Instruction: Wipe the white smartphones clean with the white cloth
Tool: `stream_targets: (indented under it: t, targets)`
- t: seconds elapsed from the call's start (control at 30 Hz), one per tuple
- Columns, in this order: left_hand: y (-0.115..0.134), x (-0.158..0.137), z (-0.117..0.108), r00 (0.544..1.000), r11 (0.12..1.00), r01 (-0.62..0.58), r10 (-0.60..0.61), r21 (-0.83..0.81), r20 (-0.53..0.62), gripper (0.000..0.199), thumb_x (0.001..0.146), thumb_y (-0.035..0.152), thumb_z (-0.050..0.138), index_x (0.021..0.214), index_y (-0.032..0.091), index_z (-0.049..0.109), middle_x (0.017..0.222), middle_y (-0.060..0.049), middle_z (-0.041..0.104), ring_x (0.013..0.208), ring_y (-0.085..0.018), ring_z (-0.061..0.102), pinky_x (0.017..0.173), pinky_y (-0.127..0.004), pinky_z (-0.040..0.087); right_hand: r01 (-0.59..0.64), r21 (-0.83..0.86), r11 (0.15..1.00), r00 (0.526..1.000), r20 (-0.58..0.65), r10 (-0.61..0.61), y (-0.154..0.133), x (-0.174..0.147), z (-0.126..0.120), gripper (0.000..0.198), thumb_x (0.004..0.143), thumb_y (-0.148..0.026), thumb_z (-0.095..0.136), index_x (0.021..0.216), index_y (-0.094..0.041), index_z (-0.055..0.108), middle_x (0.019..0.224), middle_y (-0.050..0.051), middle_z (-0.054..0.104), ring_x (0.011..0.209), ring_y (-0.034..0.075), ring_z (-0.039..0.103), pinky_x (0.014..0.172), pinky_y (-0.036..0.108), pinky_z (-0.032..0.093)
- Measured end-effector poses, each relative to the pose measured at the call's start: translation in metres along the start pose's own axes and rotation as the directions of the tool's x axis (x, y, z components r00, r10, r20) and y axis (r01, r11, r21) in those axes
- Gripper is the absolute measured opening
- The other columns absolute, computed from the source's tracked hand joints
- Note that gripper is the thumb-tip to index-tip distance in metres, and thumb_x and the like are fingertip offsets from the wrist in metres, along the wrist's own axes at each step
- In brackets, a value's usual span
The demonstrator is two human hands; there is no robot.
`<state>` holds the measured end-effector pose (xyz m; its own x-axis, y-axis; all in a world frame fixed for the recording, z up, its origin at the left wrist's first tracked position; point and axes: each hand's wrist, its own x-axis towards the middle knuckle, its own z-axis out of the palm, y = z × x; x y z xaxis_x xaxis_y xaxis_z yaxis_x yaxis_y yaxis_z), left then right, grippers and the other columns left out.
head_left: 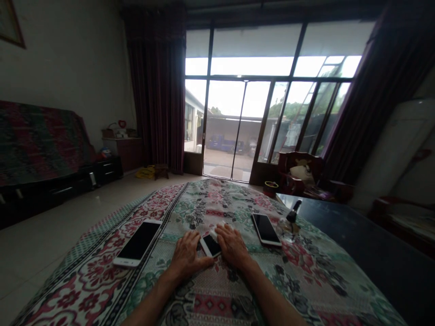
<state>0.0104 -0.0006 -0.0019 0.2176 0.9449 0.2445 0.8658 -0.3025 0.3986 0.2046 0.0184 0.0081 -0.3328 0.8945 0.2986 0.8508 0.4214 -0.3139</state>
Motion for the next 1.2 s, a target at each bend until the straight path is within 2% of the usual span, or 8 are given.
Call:
stream_targets:
  t: [0.27, 0.5, 0.9, 1.2]
  targets:
    - [-0.004, 0.012, -0.002, 0.994, 0.995, -0.095, 0.094, 0.009, 0.056, 0.082, 0.060, 0.056, 0.073, 0.129, 0.015, 0.056, 0.142, -0.017, 0.048, 0.133, -0.035, 0.040, 0.110, -0.049, 0.032, -0.036, 0.013, 0.999, 0.999, 0.008, 0.036, -0.003, 0.000, -0.002, 0.043, 0.098, -0.031, 0.029, 0.131, -0.026, 0.055, 0.144, 0.003, 0.047, 0.138, 0.024, 0.034, 0.111, 0.046, 0.024]
    - [-0.007, 0.009, 0.006, 0.991, 0.992, -0.128, 0.128, -0.008, -0.031, 0.075, 0.063, 0.052, 0.072, 0.127, 0.015, 0.058, 0.140, -0.016, 0.051, 0.131, -0.034, 0.044, 0.109, -0.047, 0.033, -0.060, 0.019, 0.998, 0.998, 0.038, 0.059, -0.002, 0.002, -0.006, 0.042, 0.098, -0.031, 0.029, 0.130, -0.027, 0.056, 0.144, 0.003, 0.047, 0.137, 0.024, 0.035, 0.110, 0.047, 0.025]
    - [-0.005, 0.009, 0.000, 0.992, 0.992, -0.128, 0.128, -0.017, -0.001, 0.080, 0.064, 0.057, 0.071, 0.127, 0.010, 0.057, 0.139, -0.019, 0.050, 0.131, -0.034, 0.043, 0.110, -0.046, 0.032, -0.134, -0.052, 0.990, 0.985, -0.111, 0.128, 0.022, 0.007, -0.003, 0.041, 0.097, -0.028, 0.029, 0.123, -0.021, 0.060, 0.138, 0.006, 0.053, 0.131, 0.024, 0.044, 0.106, 0.040, 0.034]
    - [-0.008, 0.012, 0.003, 0.991, 0.991, -0.136, 0.136, -0.017, -0.009, 0.078, 0.063, 0.056, 0.072, 0.126, 0.012, 0.059, 0.138, -0.017, 0.052, 0.130, -0.033, 0.044, 0.110, -0.045, 0.032, -0.132, -0.063, 0.989, 0.988, -0.094, 0.126, 0.010, 0.003, -0.003, 0.040, 0.097, -0.026, 0.031, 0.123, -0.020, 0.060, 0.140, 0.007, 0.052, 0.133, 0.024, 0.041, 0.108, 0.041, 0.031]
